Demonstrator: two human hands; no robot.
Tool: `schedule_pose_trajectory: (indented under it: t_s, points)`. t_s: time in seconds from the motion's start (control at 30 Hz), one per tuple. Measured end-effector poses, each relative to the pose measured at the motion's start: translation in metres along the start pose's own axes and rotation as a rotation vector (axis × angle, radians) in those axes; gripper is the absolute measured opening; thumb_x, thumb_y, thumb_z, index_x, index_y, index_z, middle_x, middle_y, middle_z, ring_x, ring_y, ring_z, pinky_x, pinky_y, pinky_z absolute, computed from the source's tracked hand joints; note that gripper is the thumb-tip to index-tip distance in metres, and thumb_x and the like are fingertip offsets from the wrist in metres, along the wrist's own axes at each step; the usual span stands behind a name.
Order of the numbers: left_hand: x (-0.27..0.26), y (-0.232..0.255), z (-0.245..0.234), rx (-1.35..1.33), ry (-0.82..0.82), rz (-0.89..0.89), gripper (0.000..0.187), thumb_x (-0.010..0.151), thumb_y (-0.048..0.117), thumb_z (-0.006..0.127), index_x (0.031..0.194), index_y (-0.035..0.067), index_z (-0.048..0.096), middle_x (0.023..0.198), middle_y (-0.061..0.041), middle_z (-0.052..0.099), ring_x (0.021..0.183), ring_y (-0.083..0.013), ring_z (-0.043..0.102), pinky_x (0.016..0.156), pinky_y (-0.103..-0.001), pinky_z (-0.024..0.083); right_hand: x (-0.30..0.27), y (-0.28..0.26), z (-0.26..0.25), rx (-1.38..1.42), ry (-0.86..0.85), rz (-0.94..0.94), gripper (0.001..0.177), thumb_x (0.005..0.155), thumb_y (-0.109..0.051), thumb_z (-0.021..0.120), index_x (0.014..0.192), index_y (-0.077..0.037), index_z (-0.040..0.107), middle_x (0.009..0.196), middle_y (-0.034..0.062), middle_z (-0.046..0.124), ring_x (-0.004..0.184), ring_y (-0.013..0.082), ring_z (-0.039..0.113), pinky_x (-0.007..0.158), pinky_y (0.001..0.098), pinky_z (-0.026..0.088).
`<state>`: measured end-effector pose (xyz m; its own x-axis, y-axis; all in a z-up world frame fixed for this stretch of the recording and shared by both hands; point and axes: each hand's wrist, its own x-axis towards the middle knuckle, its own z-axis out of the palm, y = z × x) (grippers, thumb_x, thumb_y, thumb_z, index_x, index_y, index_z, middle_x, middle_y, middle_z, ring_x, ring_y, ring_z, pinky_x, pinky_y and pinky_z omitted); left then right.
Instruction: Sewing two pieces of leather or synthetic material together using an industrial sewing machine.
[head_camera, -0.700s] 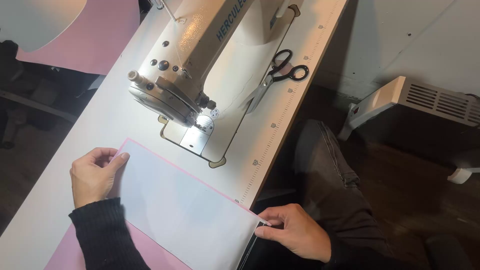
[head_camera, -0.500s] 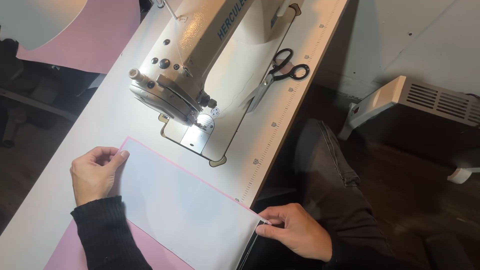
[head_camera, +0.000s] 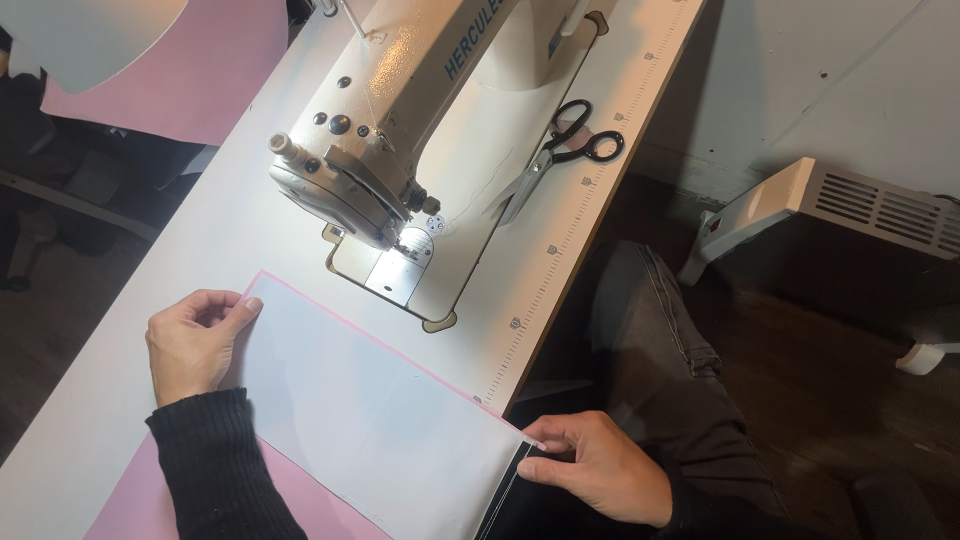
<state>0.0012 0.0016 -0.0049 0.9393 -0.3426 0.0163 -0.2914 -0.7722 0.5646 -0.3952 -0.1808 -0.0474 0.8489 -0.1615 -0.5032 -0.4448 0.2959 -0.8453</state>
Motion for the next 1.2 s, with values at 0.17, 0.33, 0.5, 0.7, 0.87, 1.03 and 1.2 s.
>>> schedule_pose_trajectory:
  t_s: [0.17, 0.33, 0.5, 0.7, 0.87, 1.03, 1.2]
  points:
    - [0.000, 0.000, -0.001, 0.004, 0.005, 0.006, 0.023, 0.081, 0.023, 0.088, 0.094, 0.006, 0.080, 0.076, -0.005, 0.070, 0.068, -0.0162, 0.060, 0.068, -0.032, 0.050, 0.002, -0.001, -0.001, 0.015, -0.017, -0.064, 0.025, 0.089, -0.021, 0.073, 0.104, -0.002, 0.078, 0.089, 0.0052, 0.080, 0.082, 0.0088, 0.074, 0.082, 0.0265, 0.060]
    - [-0.001, 0.001, 0.000, 0.001, 0.001, 0.009, 0.023, 0.081, 0.021, 0.088, 0.094, 0.005, 0.079, 0.075, -0.005, 0.069, 0.068, -0.0158, 0.060, 0.067, -0.031, 0.049, 0.005, -0.002, 0.000, -0.031, 0.023, -0.045, 0.030, 0.091, -0.029, 0.072, 0.100, -0.001, 0.079, 0.081, 0.0048, 0.080, 0.072, 0.0087, 0.069, 0.074, 0.0251, 0.056]
    - [0.003, -0.009, 0.003, -0.133, 0.000, 0.131, 0.019, 0.081, 0.014, 0.085, 0.094, 0.002, 0.078, 0.074, -0.002, 0.067, 0.068, -0.0114, 0.058, 0.067, -0.026, 0.049, 0.004, -0.009, 0.001, -0.049, 0.045, -0.007, 0.031, 0.090, -0.029, 0.070, 0.098, -0.001, 0.079, 0.076, 0.0055, 0.079, 0.069, 0.0100, 0.067, 0.071, 0.0256, 0.055]
    - [0.001, 0.002, 0.001, -0.132, 0.016, 0.054, 0.017, 0.079, 0.014, 0.085, 0.088, 0.002, 0.078, 0.072, -0.002, 0.068, 0.066, -0.0121, 0.059, 0.065, -0.028, 0.050, 0.016, 0.009, 0.000, -0.029, 0.061, 0.063, 0.031, 0.088, -0.030, 0.073, 0.097, -0.002, 0.082, 0.080, 0.0039, 0.085, 0.079, 0.0090, 0.077, 0.082, 0.0255, 0.058]
    - [0.000, 0.012, -0.002, -0.067, 0.023, -0.034, 0.017, 0.078, 0.019, 0.085, 0.084, 0.004, 0.079, 0.069, -0.003, 0.069, 0.063, -0.0134, 0.061, 0.064, -0.029, 0.051, 0.026, 0.022, -0.007, -0.190, 0.061, 0.217, 0.031, 0.087, -0.035, 0.073, 0.098, -0.007, 0.081, 0.071, 0.0035, 0.079, 0.065, 0.0091, 0.062, 0.067, 0.0275, 0.049]
    - [0.004, 0.011, 0.002, -0.033, 0.017, -0.089, 0.016, 0.077, 0.021, 0.086, 0.082, 0.007, 0.081, 0.068, -0.003, 0.071, 0.062, -0.0142, 0.062, 0.064, -0.030, 0.051, 0.027, 0.029, -0.008, -0.161, 0.065, 0.218, 0.031, 0.088, -0.035, 0.074, 0.097, -0.007, 0.081, 0.065, 0.0037, 0.073, 0.058, 0.0101, 0.053, 0.063, 0.0283, 0.045]
    - [0.003, 0.011, 0.003, -0.044, 0.041, -0.084, 0.018, 0.076, 0.020, 0.088, 0.082, 0.006, 0.080, 0.068, -0.004, 0.071, 0.061, -0.0136, 0.062, 0.065, -0.030, 0.052, 0.027, 0.029, -0.008, -0.170, 0.061, 0.187, 0.029, 0.087, -0.035, 0.075, 0.097, -0.007, 0.081, 0.067, 0.0024, 0.078, 0.061, 0.0076, 0.060, 0.063, 0.0268, 0.048]
